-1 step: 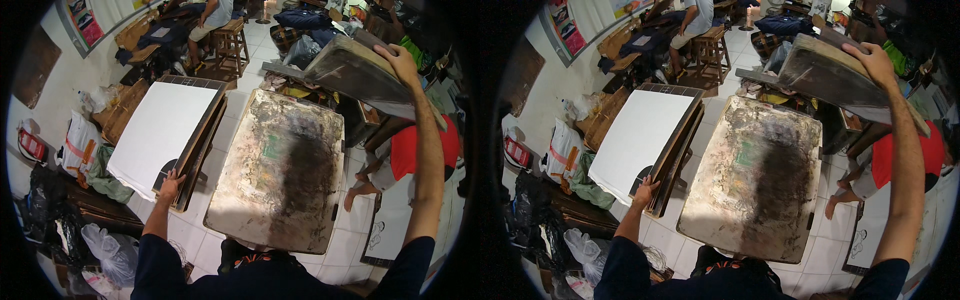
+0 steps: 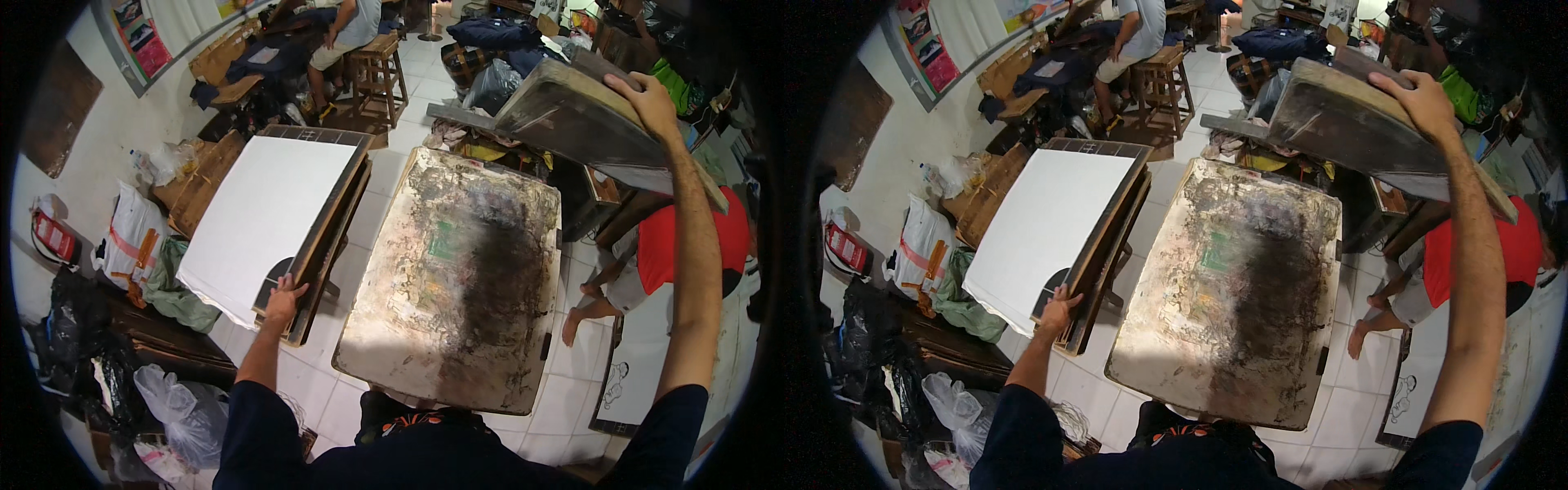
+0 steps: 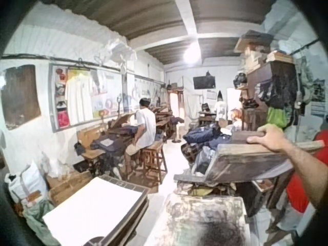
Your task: The person performs screen printing by placing a white sheet on a frame, applying ink with a squeegee, and lifting the screen to reveal a printed cartoon design. The process is repeated multiple times on new sheets.
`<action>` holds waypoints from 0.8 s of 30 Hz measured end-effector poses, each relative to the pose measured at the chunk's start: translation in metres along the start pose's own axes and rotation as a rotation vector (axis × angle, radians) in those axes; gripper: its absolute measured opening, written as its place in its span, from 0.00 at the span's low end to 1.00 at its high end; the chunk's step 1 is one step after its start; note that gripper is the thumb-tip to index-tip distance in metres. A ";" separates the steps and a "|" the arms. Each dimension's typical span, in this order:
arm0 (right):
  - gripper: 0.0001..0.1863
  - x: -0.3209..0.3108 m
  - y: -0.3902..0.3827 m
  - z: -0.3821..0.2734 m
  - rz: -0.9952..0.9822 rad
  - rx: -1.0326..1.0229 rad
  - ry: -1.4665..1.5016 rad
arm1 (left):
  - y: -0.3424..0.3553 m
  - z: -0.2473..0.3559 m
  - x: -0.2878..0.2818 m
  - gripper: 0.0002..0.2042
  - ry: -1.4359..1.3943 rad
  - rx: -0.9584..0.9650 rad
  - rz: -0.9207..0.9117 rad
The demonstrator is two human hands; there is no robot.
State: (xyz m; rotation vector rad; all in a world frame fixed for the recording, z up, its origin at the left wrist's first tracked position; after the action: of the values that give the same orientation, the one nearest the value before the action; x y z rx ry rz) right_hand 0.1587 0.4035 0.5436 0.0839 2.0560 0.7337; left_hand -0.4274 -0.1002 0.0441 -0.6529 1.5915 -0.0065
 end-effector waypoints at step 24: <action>0.41 -0.015 -0.019 -0.038 0.026 0.015 0.097 | -0.178 0.109 0.091 0.38 -0.355 -0.540 0.678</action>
State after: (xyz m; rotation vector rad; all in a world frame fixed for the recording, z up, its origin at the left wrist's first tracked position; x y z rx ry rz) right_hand 0.1412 0.3651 0.5600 0.0849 2.1564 0.7519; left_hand -0.2549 -0.2454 0.0120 -0.4533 1.3953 1.0141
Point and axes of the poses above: each hand's wrist, its own y-axis towards the middle knuckle, its own x-axis out of the palm, z = x × y, the point moved 4 cm from there along y, towards the middle knuckle, and after that the axes turned 15 degrees about y, right-handed, at the moved point
